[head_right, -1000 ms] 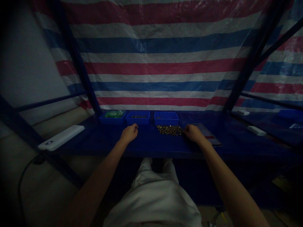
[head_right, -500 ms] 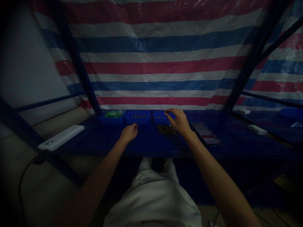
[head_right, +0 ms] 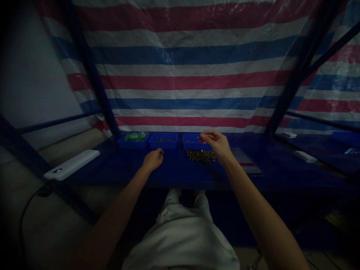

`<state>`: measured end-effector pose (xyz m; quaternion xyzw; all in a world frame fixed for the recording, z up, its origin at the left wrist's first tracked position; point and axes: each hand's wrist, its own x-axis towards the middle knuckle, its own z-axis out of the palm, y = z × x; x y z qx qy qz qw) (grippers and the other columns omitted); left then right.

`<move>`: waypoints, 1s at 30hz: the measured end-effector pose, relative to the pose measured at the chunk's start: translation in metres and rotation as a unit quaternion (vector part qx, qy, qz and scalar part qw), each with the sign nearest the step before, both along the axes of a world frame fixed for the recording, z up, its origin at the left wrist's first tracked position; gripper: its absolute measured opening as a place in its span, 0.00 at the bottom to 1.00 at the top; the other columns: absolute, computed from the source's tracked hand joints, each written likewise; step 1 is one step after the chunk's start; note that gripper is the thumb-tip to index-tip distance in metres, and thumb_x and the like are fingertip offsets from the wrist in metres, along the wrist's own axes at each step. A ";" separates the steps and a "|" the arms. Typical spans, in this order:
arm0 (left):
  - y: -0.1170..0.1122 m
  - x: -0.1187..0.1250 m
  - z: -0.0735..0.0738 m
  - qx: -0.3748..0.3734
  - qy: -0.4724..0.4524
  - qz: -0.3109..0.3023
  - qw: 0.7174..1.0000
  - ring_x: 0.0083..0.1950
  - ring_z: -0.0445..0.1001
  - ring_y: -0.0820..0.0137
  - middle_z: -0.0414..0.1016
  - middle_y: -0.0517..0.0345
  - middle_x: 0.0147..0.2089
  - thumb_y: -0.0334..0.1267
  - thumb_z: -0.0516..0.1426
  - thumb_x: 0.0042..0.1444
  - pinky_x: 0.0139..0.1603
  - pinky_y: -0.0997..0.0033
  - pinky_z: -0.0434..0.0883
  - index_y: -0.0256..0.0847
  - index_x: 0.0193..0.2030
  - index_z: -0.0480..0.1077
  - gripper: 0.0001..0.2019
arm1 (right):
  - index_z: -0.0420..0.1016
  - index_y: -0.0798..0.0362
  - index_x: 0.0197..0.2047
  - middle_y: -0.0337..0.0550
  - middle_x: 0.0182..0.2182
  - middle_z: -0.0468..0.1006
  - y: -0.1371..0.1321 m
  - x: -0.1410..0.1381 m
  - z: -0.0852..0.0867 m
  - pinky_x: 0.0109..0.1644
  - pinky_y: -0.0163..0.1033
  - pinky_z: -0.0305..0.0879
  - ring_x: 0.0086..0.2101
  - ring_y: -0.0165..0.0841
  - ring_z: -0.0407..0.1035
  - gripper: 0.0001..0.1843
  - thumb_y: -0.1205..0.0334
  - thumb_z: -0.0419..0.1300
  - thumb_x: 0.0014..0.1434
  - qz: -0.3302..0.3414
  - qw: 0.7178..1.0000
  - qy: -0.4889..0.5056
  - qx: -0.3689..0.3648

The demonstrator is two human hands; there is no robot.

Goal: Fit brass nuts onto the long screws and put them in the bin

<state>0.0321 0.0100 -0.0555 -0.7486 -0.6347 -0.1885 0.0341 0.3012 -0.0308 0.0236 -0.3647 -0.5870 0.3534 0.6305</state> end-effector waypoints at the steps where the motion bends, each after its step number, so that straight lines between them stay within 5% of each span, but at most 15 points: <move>1: 0.000 0.000 0.000 0.000 0.001 -0.002 1.000 0.41 0.73 0.66 0.75 0.54 0.41 0.35 0.47 0.55 0.40 0.70 0.67 0.44 0.44 0.65 0.12 | 0.72 0.53 0.33 0.42 0.29 0.78 -0.003 0.001 0.001 0.37 0.38 0.68 0.31 0.32 0.72 0.15 0.54 0.66 0.44 -0.010 0.999 -0.017 0.029; 12: -0.001 0.001 0.001 -0.007 0.003 -0.004 1.000 0.41 0.73 0.67 0.75 0.55 0.40 0.35 0.47 0.55 0.40 0.70 0.67 0.44 0.44 0.66 0.12 | 0.72 0.53 0.34 0.36 0.23 0.71 0.021 0.010 0.004 0.27 0.34 0.64 0.22 0.25 0.64 0.12 0.55 0.63 0.47 -0.137 0.982 -0.006 0.128; 18: 0.000 0.001 0.001 -0.004 0.006 -0.006 1.000 0.41 0.73 0.67 0.75 0.55 0.40 0.34 0.47 0.55 0.40 0.70 0.67 0.44 0.43 0.66 0.12 | 0.70 0.53 0.37 0.41 0.30 0.73 0.042 0.000 0.001 0.33 0.36 0.65 0.29 0.29 0.67 0.13 0.53 0.58 0.52 -0.279 0.936 -0.040 0.213; 22: 0.000 0.000 0.001 -0.013 0.005 0.000 1.000 0.41 0.73 0.67 0.75 0.55 0.41 0.35 0.47 0.54 0.40 0.70 0.66 0.44 0.43 0.66 0.12 | 0.69 0.53 0.40 0.44 0.34 0.74 0.058 -0.007 -0.015 0.37 0.37 0.64 0.33 0.31 0.68 0.14 0.53 0.52 0.57 -0.327 0.906 -0.139 0.230; 26: 0.000 0.000 0.001 -0.010 0.003 -0.004 1.000 0.42 0.73 0.67 0.75 0.54 0.41 0.35 0.47 0.54 0.40 0.70 0.66 0.44 0.44 0.66 0.12 | 0.71 0.54 0.40 0.48 0.36 0.76 0.072 -0.010 -0.041 0.44 0.42 0.61 0.36 0.35 0.69 0.15 0.55 0.50 0.59 -0.278 0.885 -0.342 0.150; 30: 0.001 0.000 0.000 -0.008 0.001 -0.003 1.000 0.41 0.73 0.67 0.75 0.54 0.41 0.35 0.47 0.55 0.41 0.69 0.66 0.44 0.44 0.67 0.12 | 0.72 0.53 0.42 0.49 0.41 0.76 0.076 -0.010 -0.060 0.49 0.48 0.56 0.43 0.40 0.68 0.17 0.52 0.49 0.59 -0.203 0.806 -0.555 0.031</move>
